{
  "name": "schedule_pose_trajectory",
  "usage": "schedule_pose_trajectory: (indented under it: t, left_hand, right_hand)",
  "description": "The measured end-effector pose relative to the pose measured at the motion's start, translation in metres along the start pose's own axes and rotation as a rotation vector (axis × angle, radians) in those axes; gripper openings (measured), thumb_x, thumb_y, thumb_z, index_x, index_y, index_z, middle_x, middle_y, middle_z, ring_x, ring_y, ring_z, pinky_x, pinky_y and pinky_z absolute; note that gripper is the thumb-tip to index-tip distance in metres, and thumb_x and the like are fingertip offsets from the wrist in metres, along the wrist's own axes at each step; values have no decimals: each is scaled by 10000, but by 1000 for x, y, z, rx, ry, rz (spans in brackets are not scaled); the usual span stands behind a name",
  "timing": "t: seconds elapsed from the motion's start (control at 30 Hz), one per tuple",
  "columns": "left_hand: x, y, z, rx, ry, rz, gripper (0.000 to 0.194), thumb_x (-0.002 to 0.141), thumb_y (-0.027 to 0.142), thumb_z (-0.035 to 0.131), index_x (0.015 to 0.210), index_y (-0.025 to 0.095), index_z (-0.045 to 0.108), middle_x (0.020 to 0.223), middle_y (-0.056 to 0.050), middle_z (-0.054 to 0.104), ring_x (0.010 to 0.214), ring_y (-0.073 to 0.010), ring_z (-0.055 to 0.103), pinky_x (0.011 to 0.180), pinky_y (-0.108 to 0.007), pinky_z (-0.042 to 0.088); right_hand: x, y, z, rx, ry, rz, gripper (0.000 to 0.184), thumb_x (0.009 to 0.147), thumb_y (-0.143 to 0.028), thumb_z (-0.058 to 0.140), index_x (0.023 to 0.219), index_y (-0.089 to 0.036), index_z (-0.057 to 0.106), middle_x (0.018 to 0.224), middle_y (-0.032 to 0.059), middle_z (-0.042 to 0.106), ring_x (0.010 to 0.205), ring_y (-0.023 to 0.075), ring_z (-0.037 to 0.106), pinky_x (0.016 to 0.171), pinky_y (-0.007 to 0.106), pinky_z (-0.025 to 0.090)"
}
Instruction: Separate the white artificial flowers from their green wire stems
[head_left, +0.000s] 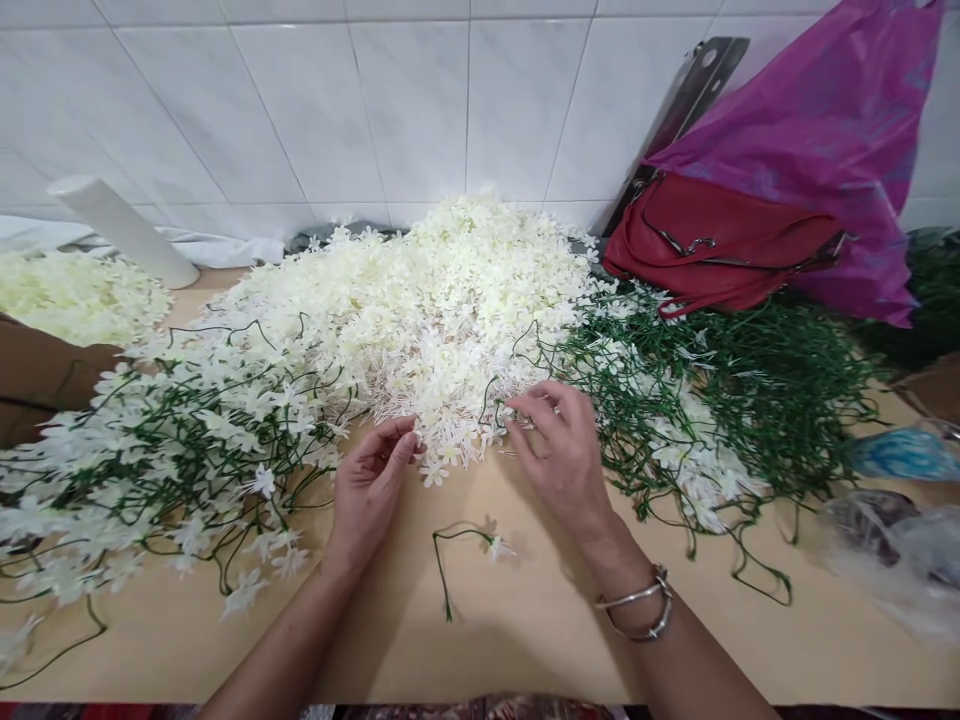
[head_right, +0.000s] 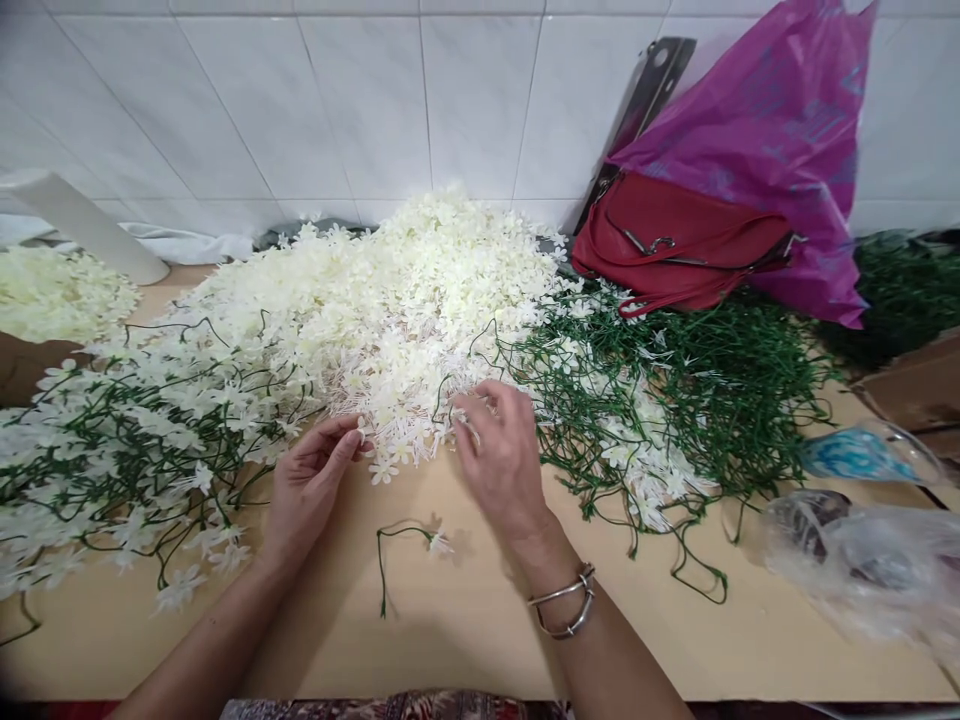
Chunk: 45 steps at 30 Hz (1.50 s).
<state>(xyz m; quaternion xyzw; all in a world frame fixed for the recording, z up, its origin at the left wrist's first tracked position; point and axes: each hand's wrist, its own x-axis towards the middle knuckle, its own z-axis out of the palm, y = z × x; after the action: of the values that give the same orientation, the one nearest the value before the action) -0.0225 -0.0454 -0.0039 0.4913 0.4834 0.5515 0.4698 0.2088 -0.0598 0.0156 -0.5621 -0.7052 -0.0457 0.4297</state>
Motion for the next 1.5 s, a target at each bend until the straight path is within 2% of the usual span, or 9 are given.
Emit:
schedule_pose_trajectory:
  t: [0.13,0.3,0.47,0.67,0.8,0.93,1.2,1.33,1.5]
  left_hand:
    - [4,-5,-7,-94,12,-52,330,826,445,855,1014,182,793,840,-18,760,746,-130,718,744,-228,580]
    - [4,-2,-6,-286,-23,-112,311,781,407,906,957,173,802,802,3,746,694,-83,696,696,-160,569]
    - [1,15,8,-594,-25,-386,389,631,290,1003,916,148,778,778,13,746,646,-78,717,586,-118,572]
    - [1,29,30,-727,19,-605,125,885,7,721,926,124,733,768,-11,752,620,-89,741,577,-145,612]
    - [2,25,36,-768,-2,-616,221,969,-29,569,948,123,729,766,-18,759,618,-90,751,584,-150,626]
    - [0,19,33,-752,-47,-638,252,984,-31,551,1008,121,751,754,-26,767,660,-91,769,632,-141,640]
    - [-3,21,29,-708,-68,-591,193,961,18,628,1043,97,783,972,-75,819,907,-132,812,826,-154,652]
    - [-7,22,29,-701,-112,-549,249,879,2,706,1075,128,794,1101,-78,820,1086,-145,781,918,-131,613]
    - [-13,15,33,-669,-148,-488,230,783,61,834,984,166,799,940,-26,822,894,-119,794,813,-143,626]
  right_hand:
    - [-7,-6,8,21,-278,-135,156,939,-83,692,986,-206,777,1119,115,684,1077,304,538,927,461,542]
    - [-8,1,12,36,-331,-160,164,970,-110,657,894,-209,762,1070,109,707,1050,299,523,898,451,537]
    - [-2,1,9,22,-261,-213,191,996,-90,577,866,-195,670,1028,117,712,1024,291,563,924,471,500]
    - [-4,-8,6,182,-58,-72,146,1033,-151,545,928,-226,612,901,58,687,879,237,625,833,409,496]
    - [-9,-18,9,351,-28,89,81,1002,-161,615,985,-233,647,884,19,676,825,195,649,776,348,516]
    - [-10,-23,8,430,-22,162,156,966,-131,662,1076,-233,707,942,24,695,846,184,664,788,333,546]
    - [-11,-32,4,575,102,180,143,953,-120,693,980,-246,756,1021,54,693,1024,212,670,902,386,564]
    - [-15,-40,3,666,74,169,177,927,-84,716,964,-255,747,956,16,725,942,182,682,880,362,558]
    - [-19,-47,7,703,2,180,155,931,-94,717,942,-245,752,957,10,781,932,177,724,901,368,569]
